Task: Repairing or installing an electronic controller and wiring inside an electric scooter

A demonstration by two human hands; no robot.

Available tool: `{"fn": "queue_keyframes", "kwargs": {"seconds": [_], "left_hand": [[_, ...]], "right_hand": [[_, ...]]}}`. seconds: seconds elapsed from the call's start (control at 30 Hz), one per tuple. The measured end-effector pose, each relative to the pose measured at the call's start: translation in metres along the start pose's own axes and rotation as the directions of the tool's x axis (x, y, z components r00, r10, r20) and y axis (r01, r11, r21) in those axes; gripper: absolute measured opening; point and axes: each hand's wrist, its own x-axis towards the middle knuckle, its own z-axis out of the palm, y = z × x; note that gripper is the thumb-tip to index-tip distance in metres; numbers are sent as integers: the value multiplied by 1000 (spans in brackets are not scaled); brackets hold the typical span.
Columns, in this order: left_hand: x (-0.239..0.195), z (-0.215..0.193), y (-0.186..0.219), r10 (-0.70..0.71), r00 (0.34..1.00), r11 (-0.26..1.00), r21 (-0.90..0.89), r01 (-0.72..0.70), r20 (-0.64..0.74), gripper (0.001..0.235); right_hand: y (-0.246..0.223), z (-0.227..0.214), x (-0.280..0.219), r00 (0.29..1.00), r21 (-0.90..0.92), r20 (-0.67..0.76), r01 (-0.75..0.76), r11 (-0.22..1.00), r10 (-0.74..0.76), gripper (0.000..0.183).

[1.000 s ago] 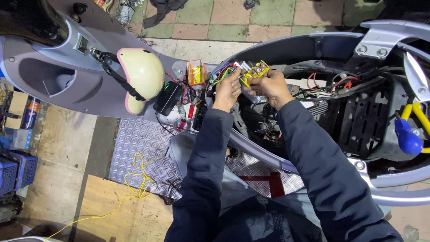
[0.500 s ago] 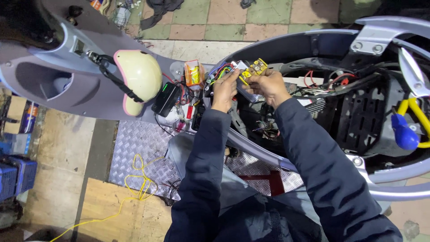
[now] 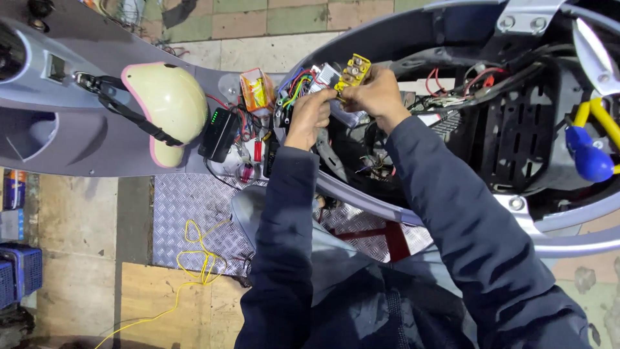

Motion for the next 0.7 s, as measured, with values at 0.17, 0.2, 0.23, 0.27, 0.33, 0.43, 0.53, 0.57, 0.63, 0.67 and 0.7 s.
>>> {"fn": "queue_keyframes", "kwargs": {"seconds": [0.17, 0.2, 0.23, 0.27, 0.33, 0.43, 0.53, 0.57, 0.63, 0.67, 0.7], "left_hand": [[-7, 7, 5, 11, 1000, 999, -33, -12, -20, 15], [-11, 8, 8, 43, 999, 999, -13, -43, -7, 20], [-14, 10, 11, 74, 997, 997, 9, -74, 10, 27], [-13, 8, 10, 67, 998, 998, 7, -67, 18, 27], [-11, 8, 9, 141, 990, 990, 13, -142, 30, 36], [-15, 15, 15, 115, 993, 993, -21, -114, 22, 33], [-20, 12, 18, 107, 994, 994, 35, -108, 15, 37], [-18, 12, 16, 104, 994, 994, 31, -104, 20, 37], [-15, 8, 12, 113, 993, 993, 38, -114, 27, 36], [-15, 8, 9, 108, 994, 993, 35, -109, 30, 36], [-15, 7, 9, 117, 992, 991, 66, -119, 41, 36]], "right_hand": [[-25, 2, -20, 998, -40, -2, -59, 997, 59, 45], [-41, -2, -28, 997, -243, 45, -53, 969, 66, 41], [-57, -6, -37, 993, -433, 87, -37, 901, 83, 38], [-74, -20, -52, 993, -435, 76, -44, 899, 86, 38], [-110, -49, -83, 882, -573, 190, 456, 681, -431, 40], [-146, -82, -128, 826, -568, 201, 536, 625, -526, 22], [-141, -113, -134, 873, -693, 175, 437, 573, -454, 25], [-135, -121, -132, 875, -698, 171, 432, 571, -452, 25], [-121, -136, -130, 881, -891, 233, 363, 272, -411, 18], [-117, -138, -133, 884, -894, 230, 356, 270, -407, 18], [-113, -139, -134, 891, -893, 195, 333, 301, -409, 16]]}}
